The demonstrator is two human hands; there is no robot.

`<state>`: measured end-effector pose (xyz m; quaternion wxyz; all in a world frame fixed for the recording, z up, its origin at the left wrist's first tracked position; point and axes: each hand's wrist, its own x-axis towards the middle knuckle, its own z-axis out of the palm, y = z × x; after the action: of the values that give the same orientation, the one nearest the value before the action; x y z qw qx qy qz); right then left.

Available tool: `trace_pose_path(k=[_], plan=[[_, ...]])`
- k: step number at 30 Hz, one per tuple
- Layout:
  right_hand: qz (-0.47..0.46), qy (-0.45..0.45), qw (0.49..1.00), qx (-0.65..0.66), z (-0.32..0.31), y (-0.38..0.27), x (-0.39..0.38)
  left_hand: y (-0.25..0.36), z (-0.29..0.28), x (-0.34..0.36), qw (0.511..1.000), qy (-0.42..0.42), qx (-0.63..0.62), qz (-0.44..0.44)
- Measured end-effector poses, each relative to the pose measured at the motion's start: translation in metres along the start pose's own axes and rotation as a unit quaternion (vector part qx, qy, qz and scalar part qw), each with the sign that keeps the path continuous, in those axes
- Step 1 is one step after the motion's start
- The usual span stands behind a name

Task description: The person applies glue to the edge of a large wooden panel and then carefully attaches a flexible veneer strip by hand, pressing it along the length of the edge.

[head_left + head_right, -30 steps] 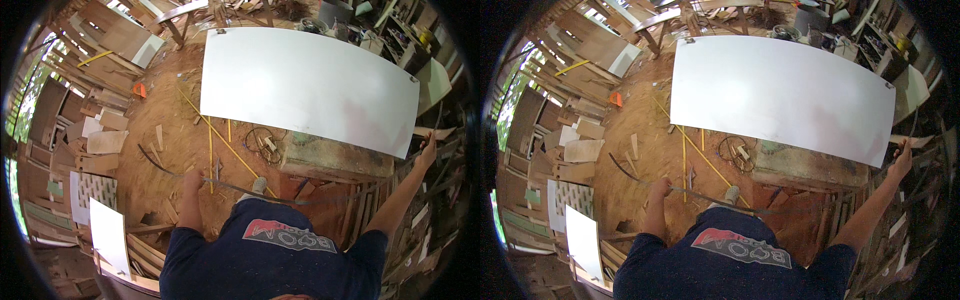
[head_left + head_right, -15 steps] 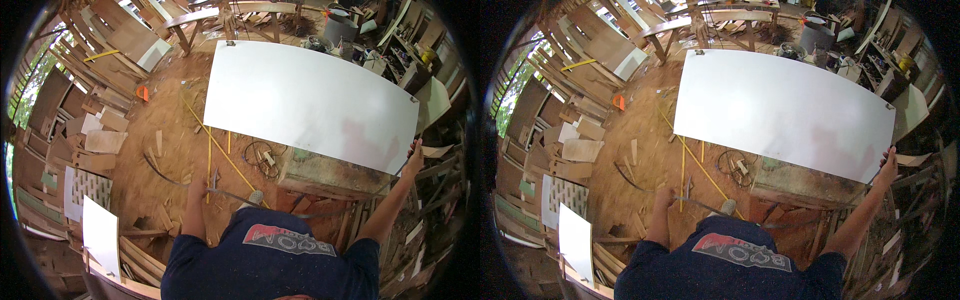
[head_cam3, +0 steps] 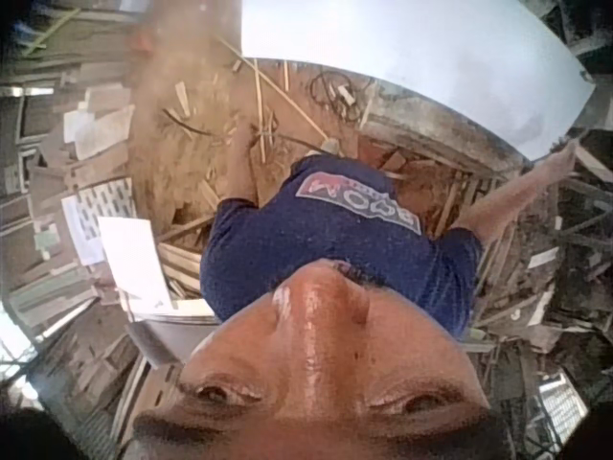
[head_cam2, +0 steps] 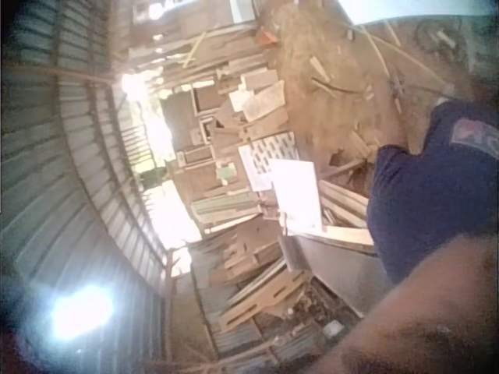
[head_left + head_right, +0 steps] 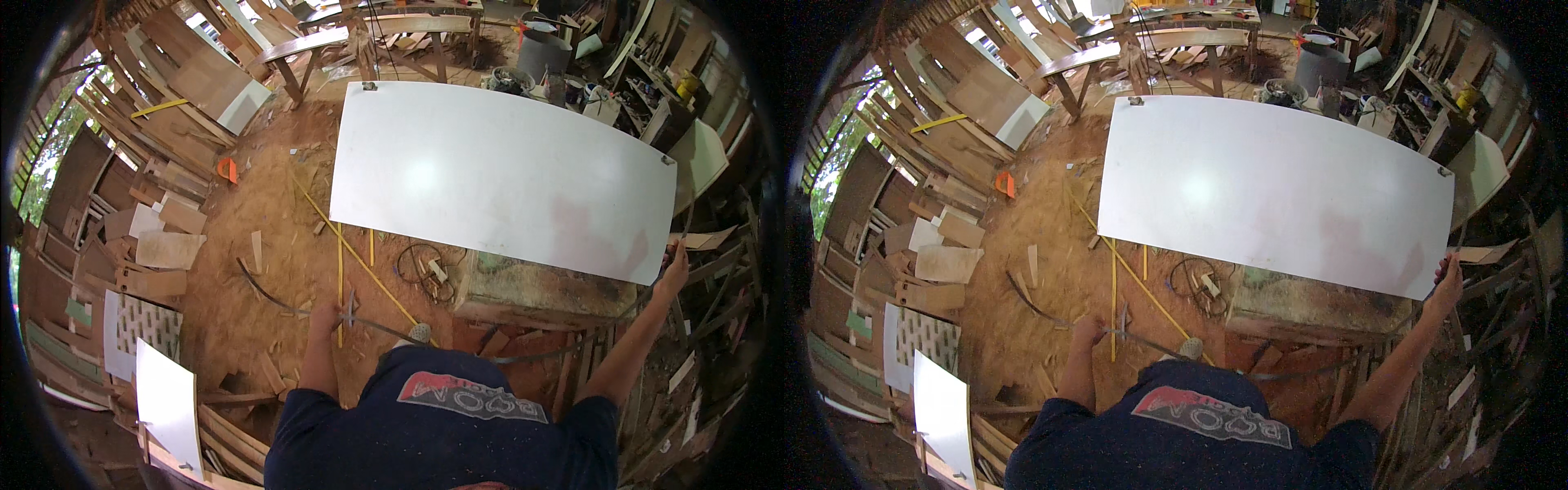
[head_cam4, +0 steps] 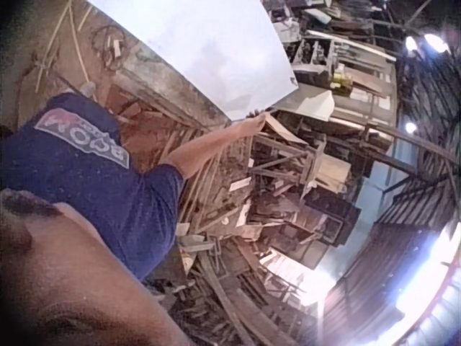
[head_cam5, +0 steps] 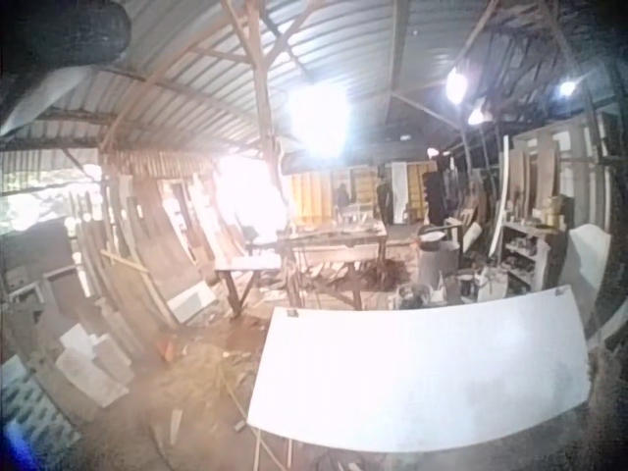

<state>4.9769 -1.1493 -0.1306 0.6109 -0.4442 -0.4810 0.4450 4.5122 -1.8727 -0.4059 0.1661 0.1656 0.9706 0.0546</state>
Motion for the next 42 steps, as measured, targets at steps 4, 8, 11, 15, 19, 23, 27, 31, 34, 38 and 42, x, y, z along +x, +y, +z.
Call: trace_pose_path(k=[4, 8, 11, 15, 19, 23, 27, 31, 34, 38, 42], plan=[[0.002, -0.011, 1.0, -0.01, -0.008, -0.002, -0.003, -0.014, 0.003, 0.01, 0.998, -0.056, 0.017, -0.03], [-0.004, 0.02, 0.999, -0.036, -0.003, -0.013, -0.022, -0.011, -0.002, 0.004, 1.0, 0.004, -0.01, 0.0], [-0.018, 0.033, 0.998, -0.055, -0.009, -0.014, -0.026, 0.017, -0.028, -0.003, 0.999, -0.045, 0.002, -0.015], [-0.004, 0.003, 1.0, -0.03, -0.009, -0.001, -0.026, 0.007, -0.02, 0.003, 0.997, -0.067, -0.023, -0.036], [-0.008, 0.002, 0.999, -0.041, -0.002, 0.0, -0.043, 0.003, -0.008, 0.008, 0.999, -0.054, 0.011, -0.001], [-0.01, -0.013, 0.998, -0.064, 0.001, 0.005, -0.057, -0.001, -0.002, 0.01, 0.997, -0.068, -0.02, -0.02], [-0.009, -0.01, 0.998, -0.067, -0.002, 0.009, -0.067, 0.006, -0.001, 0.004, 0.997, -0.063, -0.046, -0.025], [-0.002, -0.017, 0.998, -0.066, -0.004, 0.015, -0.071, -0.001, 0.006, 0.004, 0.998, -0.048, -0.039, -0.021], [0.002, -0.011, 0.996, -0.084, -0.003, 0.014, -0.077, 0.0, 0.004, 0.003, 0.997, -0.066, -0.029, -0.012], [0.015, -0.021, 0.995, -0.095, -0.009, 0.024, -0.076, 0.006, 0.002, -0.001, 0.996, -0.075, -0.027, -0.026], [0.002, -0.033, 0.992, -0.121, -0.002, 0.021, -0.085, 0.012, 0.001, -0.002, 0.988, -0.131, -0.04, -0.071]])
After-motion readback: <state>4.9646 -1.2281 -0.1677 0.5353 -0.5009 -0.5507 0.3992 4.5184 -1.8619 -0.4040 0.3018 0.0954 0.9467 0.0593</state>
